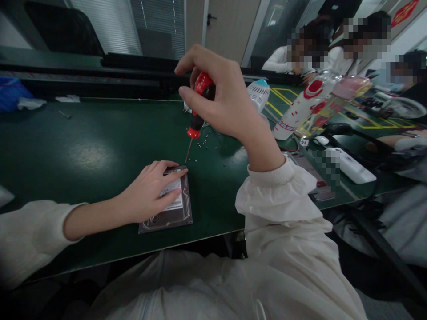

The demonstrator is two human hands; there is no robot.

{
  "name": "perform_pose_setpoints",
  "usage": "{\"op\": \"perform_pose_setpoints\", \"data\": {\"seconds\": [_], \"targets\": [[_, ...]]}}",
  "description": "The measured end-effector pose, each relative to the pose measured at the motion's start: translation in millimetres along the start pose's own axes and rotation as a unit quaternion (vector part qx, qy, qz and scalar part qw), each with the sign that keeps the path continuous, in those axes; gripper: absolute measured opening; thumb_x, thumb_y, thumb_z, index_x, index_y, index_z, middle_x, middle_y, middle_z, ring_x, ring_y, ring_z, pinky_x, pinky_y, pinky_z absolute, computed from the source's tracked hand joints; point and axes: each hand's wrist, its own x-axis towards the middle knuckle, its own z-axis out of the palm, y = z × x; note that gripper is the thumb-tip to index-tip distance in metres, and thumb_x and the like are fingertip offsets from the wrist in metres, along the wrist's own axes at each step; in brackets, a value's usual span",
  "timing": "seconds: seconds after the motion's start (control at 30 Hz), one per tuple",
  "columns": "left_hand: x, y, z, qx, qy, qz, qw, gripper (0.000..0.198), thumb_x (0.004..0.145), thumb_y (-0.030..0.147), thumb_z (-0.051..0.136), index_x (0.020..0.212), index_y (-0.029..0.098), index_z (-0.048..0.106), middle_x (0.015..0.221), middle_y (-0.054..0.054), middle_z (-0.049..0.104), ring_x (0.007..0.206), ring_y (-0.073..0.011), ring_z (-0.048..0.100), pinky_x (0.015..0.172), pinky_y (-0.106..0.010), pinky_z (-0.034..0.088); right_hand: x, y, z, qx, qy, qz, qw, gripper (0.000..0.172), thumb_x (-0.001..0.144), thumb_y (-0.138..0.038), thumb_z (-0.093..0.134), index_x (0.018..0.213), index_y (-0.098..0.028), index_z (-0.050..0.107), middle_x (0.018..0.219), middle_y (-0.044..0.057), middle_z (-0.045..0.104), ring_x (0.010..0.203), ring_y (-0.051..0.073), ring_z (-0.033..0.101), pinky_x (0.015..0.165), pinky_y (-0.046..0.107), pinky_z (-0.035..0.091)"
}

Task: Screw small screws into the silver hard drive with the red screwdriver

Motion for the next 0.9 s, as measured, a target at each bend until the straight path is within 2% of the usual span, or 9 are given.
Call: {"op": "perform_pose_setpoints", "data": {"seconds": [0.1,0.17,0.33,0.5,0.67,0.83,0.9], "targets": [[-0.3,-0.1,0.3,0.000,0.002,0.000,1.000,0.051,0.104,0.037,0.047,0.148,0.014,0.058,0.141,-0.019,0.055,0.129,-0.0354,0.053,0.107,-0.057,0.048,-0.4,-1.7,-1.1,0.011,-0.007,0.002,1.000,0.031,0.076,-0.011,0.058,0.103,-0.019,0.071,0.099,0.003,0.071,0.085,0.014,0.064,0.084,0.030,0.050],[-0.4,-0.1,0.3,0.001,0.004,-0.001,1.000,0.051,0.104,0.038,0.047,0.148,0.014,0.058,0.141,-0.019,0.055,0.128,-0.0355,0.053,0.106,-0.057,0.048,-0.6,-2.6,-1.7,0.019,-0.013,0.003,1.000,0.038,0.072,-0.007,0.054,0.104,-0.017,0.071,0.100,0.004,0.070,0.087,0.015,0.064,0.084,0.031,0.050],[0.1,0.0,-0.4,0.004,-0.005,0.001,1.000,0.052,0.104,0.038,0.046,0.148,0.012,0.058,0.140,-0.021,0.055,0.128,-0.0364,0.053,0.106,-0.058,0.048,-0.5,-0.2,-0.6,0.009,-0.001,0.001,1.000,0.021,0.083,-0.020,0.063,0.102,-0.018,0.072,0.099,0.005,0.071,0.084,0.015,0.062,0.084,0.032,0.049],[0.2,0.1,0.5,0.004,0.004,0.000,1.000,0.052,0.104,0.038,0.046,0.148,0.013,0.058,0.139,-0.020,0.055,0.128,-0.0360,0.053,0.107,-0.057,0.048,-0.1,1.0,-0.4,0.020,-0.009,-0.001,1.000,0.032,0.075,-0.009,0.056,0.102,-0.019,0.070,0.099,0.004,0.070,0.085,0.015,0.062,0.084,0.031,0.051],[0.1,0.2,1.3,0.003,0.005,-0.001,1.000,0.051,0.104,0.037,0.046,0.147,0.013,0.058,0.140,-0.020,0.055,0.128,-0.0358,0.053,0.106,-0.057,0.048,0.6,1.2,-0.3,0.000,0.002,-0.001,1.000,0.014,0.084,-0.021,0.063,0.096,-0.022,0.070,0.098,0.003,0.072,0.083,0.016,0.063,0.084,0.033,0.051],[-0.1,0.2,0.5,-0.001,0.002,-0.002,1.000,0.051,0.104,0.036,0.047,0.148,0.013,0.058,0.140,-0.021,0.055,0.128,-0.0365,0.053,0.106,-0.057,0.048,-0.1,2.5,-1.8,0.019,-0.008,-0.006,1.000,0.031,0.074,-0.010,0.056,0.100,-0.021,0.069,0.102,0.003,0.071,0.089,0.016,0.066,0.083,0.031,0.051],[-0.1,0.1,0.3,-0.004,0.001,-0.002,1.000,0.051,0.104,0.036,0.048,0.147,0.013,0.059,0.140,-0.020,0.055,0.128,-0.0367,0.054,0.106,-0.058,0.048,-0.3,1.9,-1.9,0.020,-0.009,-0.008,1.000,0.028,0.078,-0.013,0.057,0.102,-0.020,0.070,0.103,0.005,0.071,0.091,0.016,0.066,0.086,0.031,0.051]]}}
